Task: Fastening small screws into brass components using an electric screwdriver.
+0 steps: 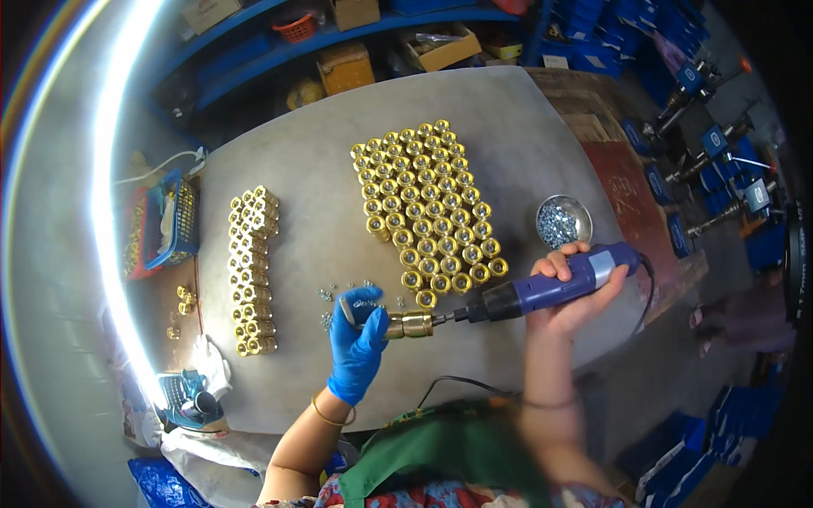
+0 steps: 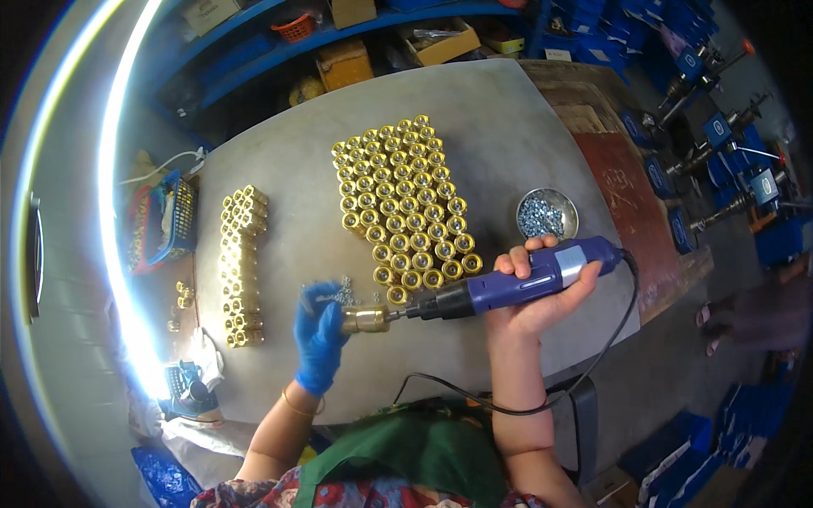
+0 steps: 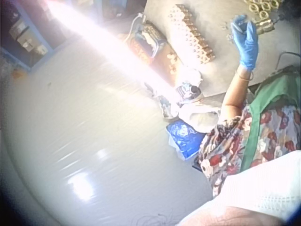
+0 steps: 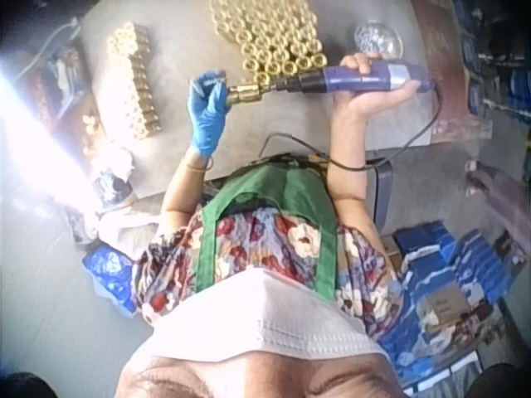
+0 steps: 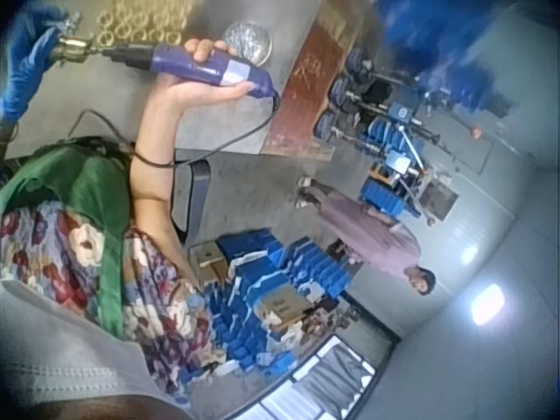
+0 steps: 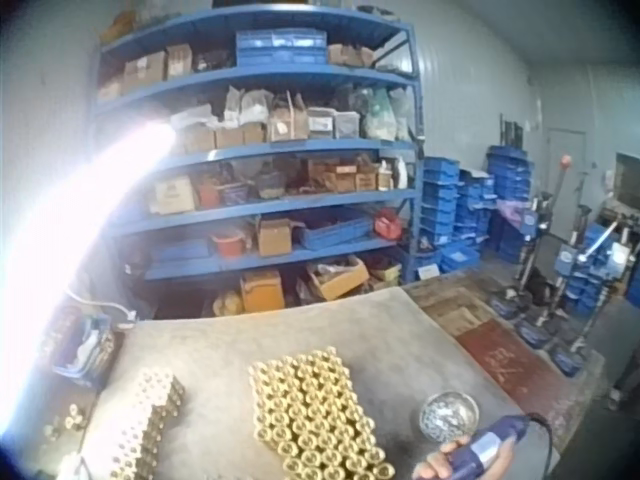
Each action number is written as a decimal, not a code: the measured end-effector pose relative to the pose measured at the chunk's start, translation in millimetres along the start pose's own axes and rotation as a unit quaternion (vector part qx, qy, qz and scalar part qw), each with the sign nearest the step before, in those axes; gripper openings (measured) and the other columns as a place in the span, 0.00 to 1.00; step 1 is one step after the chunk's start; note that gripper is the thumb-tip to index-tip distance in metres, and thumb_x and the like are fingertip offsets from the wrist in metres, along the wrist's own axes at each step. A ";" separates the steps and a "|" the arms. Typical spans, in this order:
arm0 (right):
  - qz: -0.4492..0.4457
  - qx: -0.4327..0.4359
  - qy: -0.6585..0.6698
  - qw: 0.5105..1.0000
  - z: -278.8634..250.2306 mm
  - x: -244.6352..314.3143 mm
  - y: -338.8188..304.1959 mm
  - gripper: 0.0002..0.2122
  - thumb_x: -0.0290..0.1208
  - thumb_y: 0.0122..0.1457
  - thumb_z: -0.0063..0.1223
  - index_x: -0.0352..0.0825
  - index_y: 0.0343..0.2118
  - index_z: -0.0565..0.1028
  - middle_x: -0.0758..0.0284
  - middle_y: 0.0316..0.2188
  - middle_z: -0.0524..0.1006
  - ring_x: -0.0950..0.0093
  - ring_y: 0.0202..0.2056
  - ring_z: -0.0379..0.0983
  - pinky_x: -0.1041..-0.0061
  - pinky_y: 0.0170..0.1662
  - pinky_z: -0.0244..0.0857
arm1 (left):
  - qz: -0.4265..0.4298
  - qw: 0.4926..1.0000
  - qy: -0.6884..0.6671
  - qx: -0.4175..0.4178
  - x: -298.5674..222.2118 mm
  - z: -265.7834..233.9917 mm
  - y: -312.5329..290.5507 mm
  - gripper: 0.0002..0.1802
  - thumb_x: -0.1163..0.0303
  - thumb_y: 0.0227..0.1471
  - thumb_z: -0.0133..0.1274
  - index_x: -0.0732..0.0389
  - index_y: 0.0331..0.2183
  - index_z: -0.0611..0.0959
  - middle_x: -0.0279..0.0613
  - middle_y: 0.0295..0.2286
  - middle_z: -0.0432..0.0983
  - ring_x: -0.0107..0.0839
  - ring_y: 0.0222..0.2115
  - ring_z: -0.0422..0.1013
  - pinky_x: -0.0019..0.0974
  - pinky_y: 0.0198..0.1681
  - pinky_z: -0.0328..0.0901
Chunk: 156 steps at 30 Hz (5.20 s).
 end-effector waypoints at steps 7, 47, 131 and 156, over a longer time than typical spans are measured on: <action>-0.123 0.031 -0.015 0.992 16.5 69.3 -2.8 0.24 0.57 0.52 0.42 0.37 0.36 0.66 0.67 0.30 0.70 0.79 0.20 0.64 0.81 0.25 0.60 | 0.111 0.963 0.243 0.032 -5.9 -8.0 75.6 0.56 0.75 0.40 0.60 0.56 0.58 0.38 0.34 0.22 0.67 0.21 0.20 0.64 0.26 0.28 0.64; -0.013 0.001 0.027 1.000 1.9 12.8 -13.3 0.25 0.56 0.50 0.46 0.34 0.34 0.66 0.65 0.30 0.69 0.77 0.22 0.64 0.79 0.27 0.60 | -0.196 0.946 -0.196 0.169 23.6 47.4 -35.8 0.14 0.66 0.53 0.48 0.63 0.40 0.74 0.34 0.27 0.70 0.23 0.29 0.64 0.26 0.34 0.60; 0.073 -0.120 0.020 0.990 -55.1 -14.9 -7.6 0.22 0.52 0.52 0.48 0.33 0.32 0.66 0.66 0.28 0.67 0.78 0.24 0.64 0.79 0.30 0.63 | 0.048 0.879 0.470 0.063 49.7 -79.9 120.3 0.11 0.64 0.47 0.52 0.63 0.27 0.81 0.46 0.18 0.75 0.31 0.17 0.71 0.32 0.23 0.65; 0.078 -0.111 -0.015 0.991 -47.0 -19.3 -2.5 0.21 0.52 0.52 0.47 0.33 0.31 0.66 0.67 0.27 0.67 0.78 0.24 0.64 0.79 0.29 0.63 | 0.136 0.826 0.544 -0.054 -11.4 -200.0 220.7 0.14 0.61 0.42 0.56 0.63 0.27 0.77 0.50 0.23 0.73 0.46 0.28 0.70 0.41 0.32 0.64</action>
Point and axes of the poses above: each hand's wrist, its own y-axis towards the middle knuckle, its own z-axis out of the palm, x = y × z, the point moved 9 cm from there along y, towards the middle knuckle
